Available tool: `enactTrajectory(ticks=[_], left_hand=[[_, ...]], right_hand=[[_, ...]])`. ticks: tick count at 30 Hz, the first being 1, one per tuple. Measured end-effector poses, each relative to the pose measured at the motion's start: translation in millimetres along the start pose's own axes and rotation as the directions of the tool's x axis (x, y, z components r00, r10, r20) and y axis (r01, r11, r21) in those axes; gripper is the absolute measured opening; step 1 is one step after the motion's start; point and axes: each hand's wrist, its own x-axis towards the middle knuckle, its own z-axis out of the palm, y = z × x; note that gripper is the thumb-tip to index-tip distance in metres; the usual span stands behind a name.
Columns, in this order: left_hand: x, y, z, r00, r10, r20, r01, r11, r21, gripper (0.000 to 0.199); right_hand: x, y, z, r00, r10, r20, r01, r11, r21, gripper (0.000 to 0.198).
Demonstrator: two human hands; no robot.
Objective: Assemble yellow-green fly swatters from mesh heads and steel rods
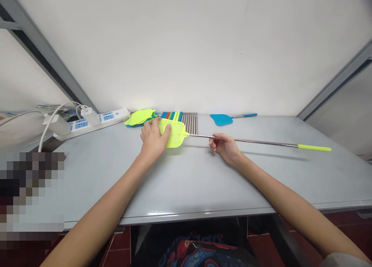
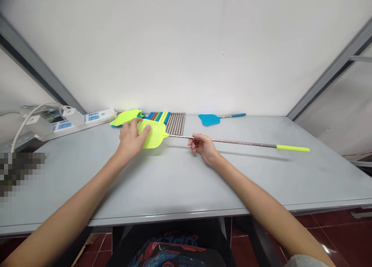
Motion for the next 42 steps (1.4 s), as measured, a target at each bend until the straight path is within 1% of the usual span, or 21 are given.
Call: enactTrajectory(ticks=[2, 4, 7, 11, 16, 19, 23, 32, 36, 42], left_hand=[[0.5, -2.2, 0.7, 0.991, -0.08, 0.109, 0.084, 0.996, -0.032, 0.053], [0.0, -3.2, 1.7, 0.973, -0.126, 0.194, 0.138, 0.989, -0.054, 0.057], [-1.7, -4.7, 4.7, 0.955, -0.181, 0.236, 0.19, 0.982, -0.016, 0.056], [-5.7, -6.4, 10.3, 0.955, -0.198, 0.223, 0.197, 0.98, 0.026, 0.048], [-13.4, -5.7, 17.0, 0.963, -0.206, 0.174, 0.202, 0.979, 0.043, 0.048], [-17.7, -4.5, 19.7, 0.968, -0.197, 0.157, 0.191, 0.98, 0.051, 0.049], [-23.0, -2.6, 21.9, 0.975, -0.172, 0.142, 0.162, 0.984, 0.075, 0.05], [-29.6, 1.9, 21.8, 0.979, -0.146, 0.14, 0.136, 0.988, 0.077, 0.048], [-32.5, 4.9, 21.0, 0.979, -0.142, 0.144, 0.134, 0.989, 0.066, 0.048], [-35.1, 7.9, 19.5, 0.984, -0.126, 0.125, 0.121, 0.992, 0.047, 0.048]], right_hand=[[0.4, 0.5, -1.1, 1.0, 0.008, 0.022, -0.008, 1.0, -0.009, 0.031], [0.9, 0.9, -2.4, 0.998, 0.03, 0.059, -0.028, 0.999, -0.033, 0.032], [1.5, 1.1, -5.0, 0.991, 0.08, 0.107, -0.073, 0.995, -0.068, 0.034], [1.2, 0.9, -7.4, 0.976, 0.156, 0.151, -0.148, 0.987, -0.061, 0.036], [-0.8, -0.3, -6.4, 0.953, 0.211, 0.218, -0.222, 0.975, 0.026, 0.035], [-2.2, -1.8, -4.9, 0.952, 0.215, 0.217, -0.228, 0.973, 0.038, 0.035], [-3.4, -1.8, -3.5, 0.95, 0.23, 0.213, -0.238, 0.971, 0.011, 0.035], [-5.2, -0.1, -0.8, 0.944, 0.244, 0.22, -0.254, 0.967, 0.014, 0.039], [-5.6, 0.6, 0.7, 0.933, 0.268, 0.239, -0.277, 0.961, 0.003, 0.042], [-6.5, 1.0, 2.2, 0.921, 0.273, 0.276, -0.28, 0.96, -0.014, 0.045]])
